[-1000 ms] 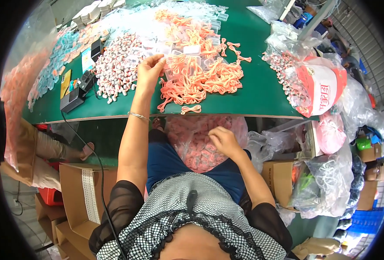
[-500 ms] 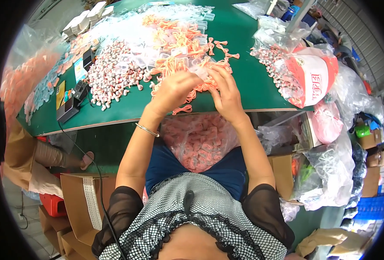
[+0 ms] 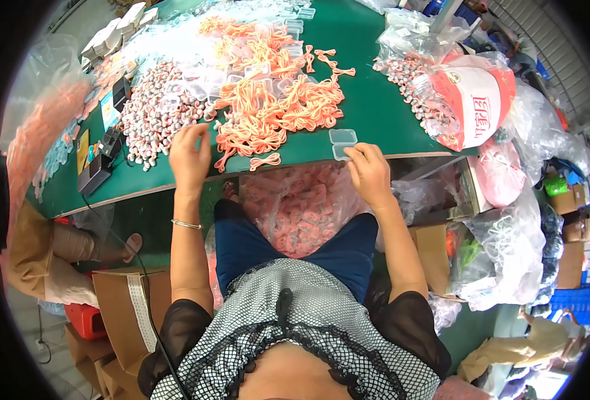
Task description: Sorting and packing small pink plastic hooks and white components into clear plastic boxes.
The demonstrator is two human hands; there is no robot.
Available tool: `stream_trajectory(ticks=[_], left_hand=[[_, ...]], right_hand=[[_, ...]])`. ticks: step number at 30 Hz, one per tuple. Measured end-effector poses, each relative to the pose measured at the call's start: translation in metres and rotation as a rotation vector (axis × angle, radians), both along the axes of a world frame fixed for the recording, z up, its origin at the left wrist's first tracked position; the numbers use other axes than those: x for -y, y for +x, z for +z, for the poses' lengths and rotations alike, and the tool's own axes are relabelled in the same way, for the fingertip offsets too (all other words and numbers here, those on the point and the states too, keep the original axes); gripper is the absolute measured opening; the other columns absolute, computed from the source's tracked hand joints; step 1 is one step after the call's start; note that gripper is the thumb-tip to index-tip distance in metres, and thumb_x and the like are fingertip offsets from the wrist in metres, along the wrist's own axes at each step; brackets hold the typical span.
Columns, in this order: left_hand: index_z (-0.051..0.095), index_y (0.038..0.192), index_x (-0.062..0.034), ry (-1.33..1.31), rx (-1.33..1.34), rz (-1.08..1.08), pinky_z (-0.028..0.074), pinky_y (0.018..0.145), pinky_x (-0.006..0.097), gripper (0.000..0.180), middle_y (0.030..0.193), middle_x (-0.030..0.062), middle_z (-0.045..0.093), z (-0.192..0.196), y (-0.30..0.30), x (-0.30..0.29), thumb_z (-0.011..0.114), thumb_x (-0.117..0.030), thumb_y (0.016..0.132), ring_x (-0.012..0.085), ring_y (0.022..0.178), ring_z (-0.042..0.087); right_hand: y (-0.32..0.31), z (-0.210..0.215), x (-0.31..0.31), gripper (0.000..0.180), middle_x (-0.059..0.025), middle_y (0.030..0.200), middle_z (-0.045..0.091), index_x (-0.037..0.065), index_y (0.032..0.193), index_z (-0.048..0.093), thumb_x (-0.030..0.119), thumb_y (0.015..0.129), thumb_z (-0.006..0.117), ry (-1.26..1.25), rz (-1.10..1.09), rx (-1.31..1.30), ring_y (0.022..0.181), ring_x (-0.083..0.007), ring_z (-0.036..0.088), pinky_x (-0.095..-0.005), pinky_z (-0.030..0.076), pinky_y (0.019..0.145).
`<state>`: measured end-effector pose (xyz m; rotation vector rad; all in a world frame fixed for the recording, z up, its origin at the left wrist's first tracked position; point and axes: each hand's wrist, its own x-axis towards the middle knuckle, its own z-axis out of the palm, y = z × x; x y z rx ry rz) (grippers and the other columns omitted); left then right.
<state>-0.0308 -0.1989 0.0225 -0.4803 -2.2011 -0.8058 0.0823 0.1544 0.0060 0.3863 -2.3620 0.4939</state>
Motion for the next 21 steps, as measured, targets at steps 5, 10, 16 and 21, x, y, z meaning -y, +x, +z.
stream_trajectory(ticks=[5,10,16,21], left_hand=[[0.07,0.098,-0.0103,-0.154,0.085,0.217,0.05,0.076,0.044,0.023,0.09,0.0105,0.065,-0.013,-0.015,0.036,0.073,-0.011,0.075,0.0317,0.088,0.063],[0.072,0.096,-0.0092,-0.224,0.108,0.293,0.051,0.074,0.042,0.023,0.089,0.01,0.067,-0.009,-0.018,0.031,0.076,-0.015,0.075,0.0302,0.086,0.064],[0.071,0.091,-0.009,-0.224,0.245,0.145,0.051,0.071,0.043,0.015,0.086,0.0101,0.066,-0.013,-0.035,0.011,0.072,-0.017,0.078,0.0318,0.084,0.065],[0.069,0.09,-0.0067,-0.169,0.294,0.025,0.053,0.072,0.042,0.01,0.089,0.0121,0.065,-0.016,-0.025,0.024,0.07,-0.009,0.081,0.0336,0.083,0.065]], right_hand=[[0.002,0.003,-0.011,0.029,-0.0133,0.098,0.061,0.003,0.101,0.064,0.005,0.074,0.074,0.075,-0.01,0.064,0.091,-0.0332,0.059,-0.0419,0.049,0.079],[0.001,0.01,-0.015,0.03,-0.0133,0.098,0.061,0.001,0.1,0.065,0.009,0.074,0.077,0.049,-0.017,0.102,0.092,-0.0322,0.059,-0.0405,0.049,0.08],[-0.001,0.015,-0.025,0.034,-0.0143,0.105,0.062,0.004,0.104,0.067,0.012,0.074,0.078,0.015,-0.056,0.093,0.099,-0.0331,0.059,-0.0405,0.048,0.085],[-0.017,0.009,-0.045,0.019,-0.0148,0.1,0.064,0.004,0.098,0.069,0.01,0.08,0.072,-0.153,-0.095,-0.026,0.095,-0.0318,0.063,-0.039,0.05,0.084]])
